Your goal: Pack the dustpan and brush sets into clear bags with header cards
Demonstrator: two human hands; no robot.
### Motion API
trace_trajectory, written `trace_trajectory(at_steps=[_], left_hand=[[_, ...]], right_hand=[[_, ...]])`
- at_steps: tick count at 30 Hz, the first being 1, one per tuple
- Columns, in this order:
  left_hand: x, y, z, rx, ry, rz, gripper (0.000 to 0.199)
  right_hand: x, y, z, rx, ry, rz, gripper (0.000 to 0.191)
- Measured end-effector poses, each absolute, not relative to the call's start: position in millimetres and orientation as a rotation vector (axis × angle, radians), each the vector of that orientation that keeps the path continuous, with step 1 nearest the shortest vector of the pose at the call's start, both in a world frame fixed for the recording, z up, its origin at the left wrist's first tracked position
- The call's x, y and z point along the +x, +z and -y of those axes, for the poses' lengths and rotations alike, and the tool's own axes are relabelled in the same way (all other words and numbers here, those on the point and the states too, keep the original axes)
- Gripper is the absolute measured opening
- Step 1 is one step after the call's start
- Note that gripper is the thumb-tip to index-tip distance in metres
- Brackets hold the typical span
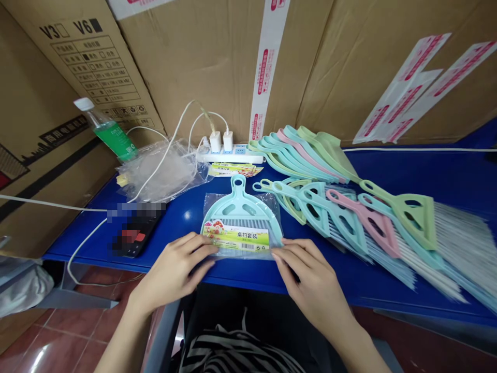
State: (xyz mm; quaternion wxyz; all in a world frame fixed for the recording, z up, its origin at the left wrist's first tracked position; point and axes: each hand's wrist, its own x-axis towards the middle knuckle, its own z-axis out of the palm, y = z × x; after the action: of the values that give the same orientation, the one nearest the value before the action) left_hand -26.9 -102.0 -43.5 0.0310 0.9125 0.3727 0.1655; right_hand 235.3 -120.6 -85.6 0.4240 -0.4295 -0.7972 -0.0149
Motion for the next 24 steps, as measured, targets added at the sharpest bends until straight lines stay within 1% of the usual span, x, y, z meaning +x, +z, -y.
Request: trace_trajectory(at_steps=[4,12,19,24], left_hand=[[-24.9,-49.6,99.2,2.809,0.62,-1.194,0.027],[-10.7,-57.5,98.6,2.736,0.792,-1.444,0.018],[-0.2,-65.5,95.6,2.684,0.899,-1.706,0.014],[-0.3,-68.0,92.9,2.656,0.909,-1.737,0.014]], right_hand=[[231.4,-87.0,119.1,-1.113,-0.111,1.986,0.015],[219.6,-86.3,112.8,-1.264,-0.225,1.913,0.017],[214.5,-86.3,111.4,-1.383,-0.245,1.878,0.027],[213.9,-85.4,108.6,-1.402,-0.322,1.869,0.028]])
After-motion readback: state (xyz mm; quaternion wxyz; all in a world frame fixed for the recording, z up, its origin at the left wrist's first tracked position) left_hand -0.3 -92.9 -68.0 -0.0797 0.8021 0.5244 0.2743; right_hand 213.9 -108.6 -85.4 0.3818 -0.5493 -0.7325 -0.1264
